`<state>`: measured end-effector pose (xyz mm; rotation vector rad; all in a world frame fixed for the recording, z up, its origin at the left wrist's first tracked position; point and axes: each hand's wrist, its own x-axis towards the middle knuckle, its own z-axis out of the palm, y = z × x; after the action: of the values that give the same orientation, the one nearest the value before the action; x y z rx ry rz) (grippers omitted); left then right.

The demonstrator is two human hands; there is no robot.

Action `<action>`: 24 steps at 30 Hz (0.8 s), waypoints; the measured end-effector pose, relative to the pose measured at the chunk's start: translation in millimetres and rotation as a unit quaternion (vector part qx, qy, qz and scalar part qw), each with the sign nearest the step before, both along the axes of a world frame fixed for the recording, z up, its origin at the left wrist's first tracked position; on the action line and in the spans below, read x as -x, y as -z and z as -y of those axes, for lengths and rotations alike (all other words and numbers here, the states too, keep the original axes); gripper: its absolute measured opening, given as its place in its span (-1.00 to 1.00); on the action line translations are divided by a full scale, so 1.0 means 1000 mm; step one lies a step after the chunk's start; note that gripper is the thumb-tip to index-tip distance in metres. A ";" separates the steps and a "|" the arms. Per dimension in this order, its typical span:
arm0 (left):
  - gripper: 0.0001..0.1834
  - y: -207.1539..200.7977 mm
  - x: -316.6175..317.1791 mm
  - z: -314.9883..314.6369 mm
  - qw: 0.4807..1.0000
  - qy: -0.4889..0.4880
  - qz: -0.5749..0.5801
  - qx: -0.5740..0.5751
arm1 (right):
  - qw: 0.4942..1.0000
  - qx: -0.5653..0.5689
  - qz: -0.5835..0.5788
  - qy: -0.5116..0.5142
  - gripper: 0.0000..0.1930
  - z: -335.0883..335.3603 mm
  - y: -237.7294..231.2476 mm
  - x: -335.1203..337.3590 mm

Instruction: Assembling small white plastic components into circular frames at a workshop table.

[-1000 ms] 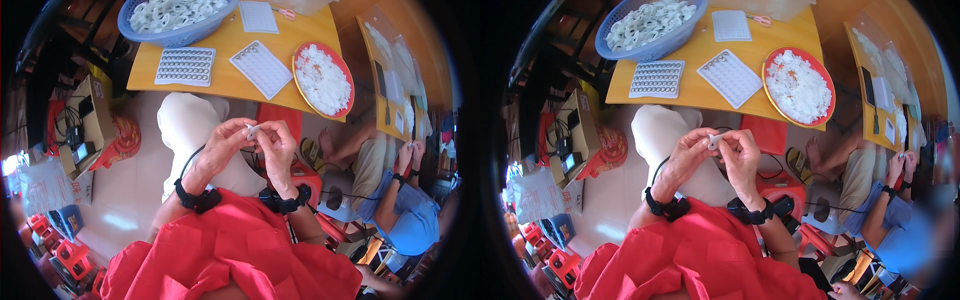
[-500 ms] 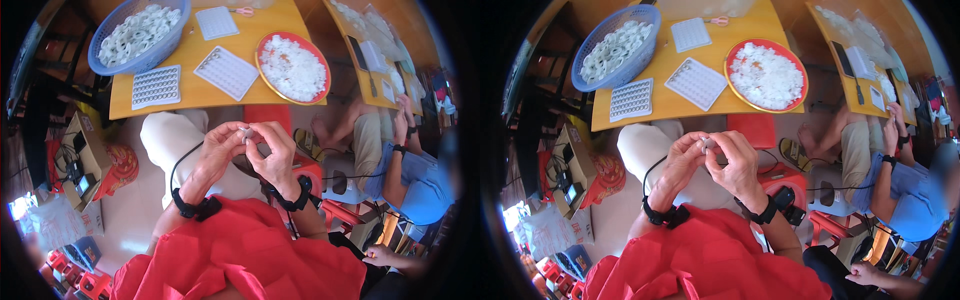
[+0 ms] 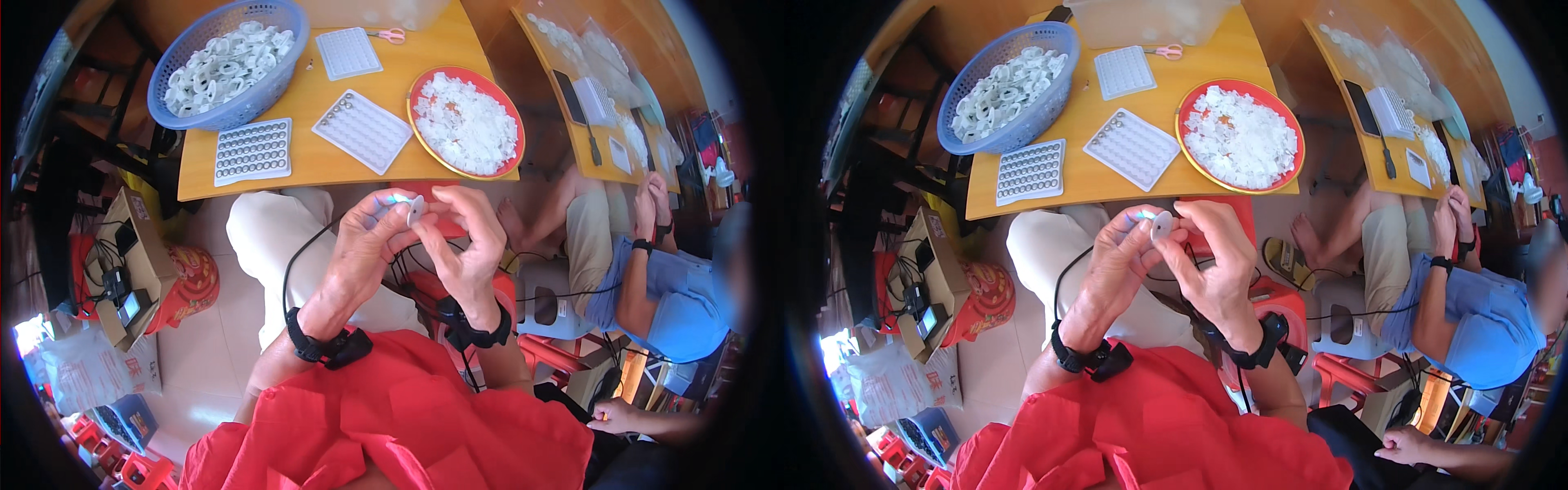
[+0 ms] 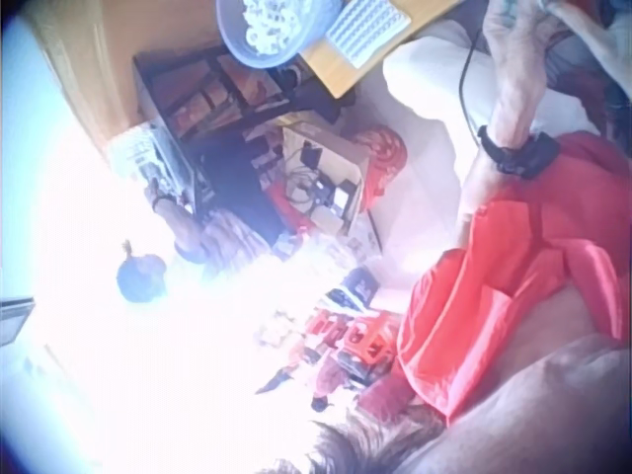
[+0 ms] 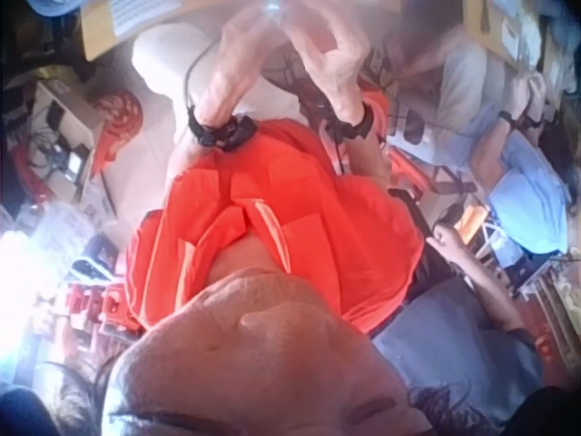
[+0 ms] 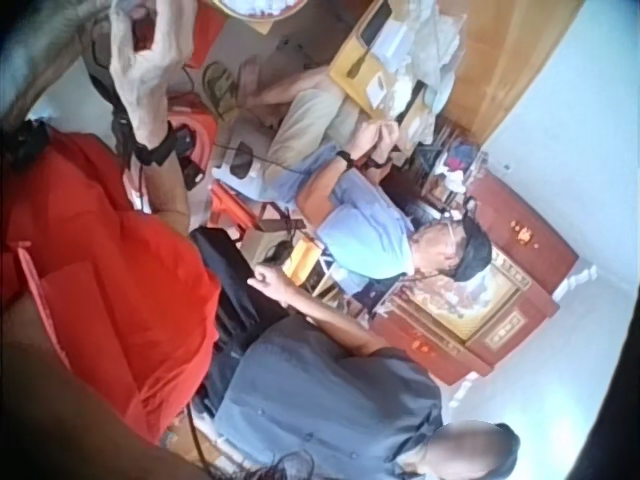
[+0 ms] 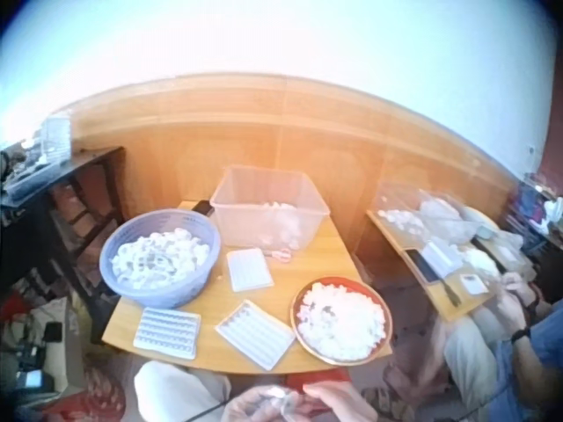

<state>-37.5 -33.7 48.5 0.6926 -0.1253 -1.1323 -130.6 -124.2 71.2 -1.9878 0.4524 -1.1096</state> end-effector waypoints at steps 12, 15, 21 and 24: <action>-0.76 0.009 0.001 -0.013 0.998 0.026 0.059 0.014 | 0.996 0.071 -0.014 -0.052 -0.64 -0.003 0.011 0.008; -0.72 0.010 0.002 -0.013 0.995 0.028 0.091 0.018 | 0.994 0.080 -0.017 -0.067 -0.64 -0.002 0.011 0.012; -0.61 -0.001 0.002 -0.018 0.987 0.022 0.157 -0.015 | 0.993 0.071 -0.029 -0.085 -0.66 -0.003 0.010 0.012; -0.57 -0.005 0.003 -0.014 0.985 0.018 0.170 -0.027 | 0.991 0.088 -0.031 -0.091 -0.65 0.002 0.010 0.013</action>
<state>-40.9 -19.2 54.0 0.9321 -0.4005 -1.0466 -143.3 -126.3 60.8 -2.1740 0.2046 -1.0059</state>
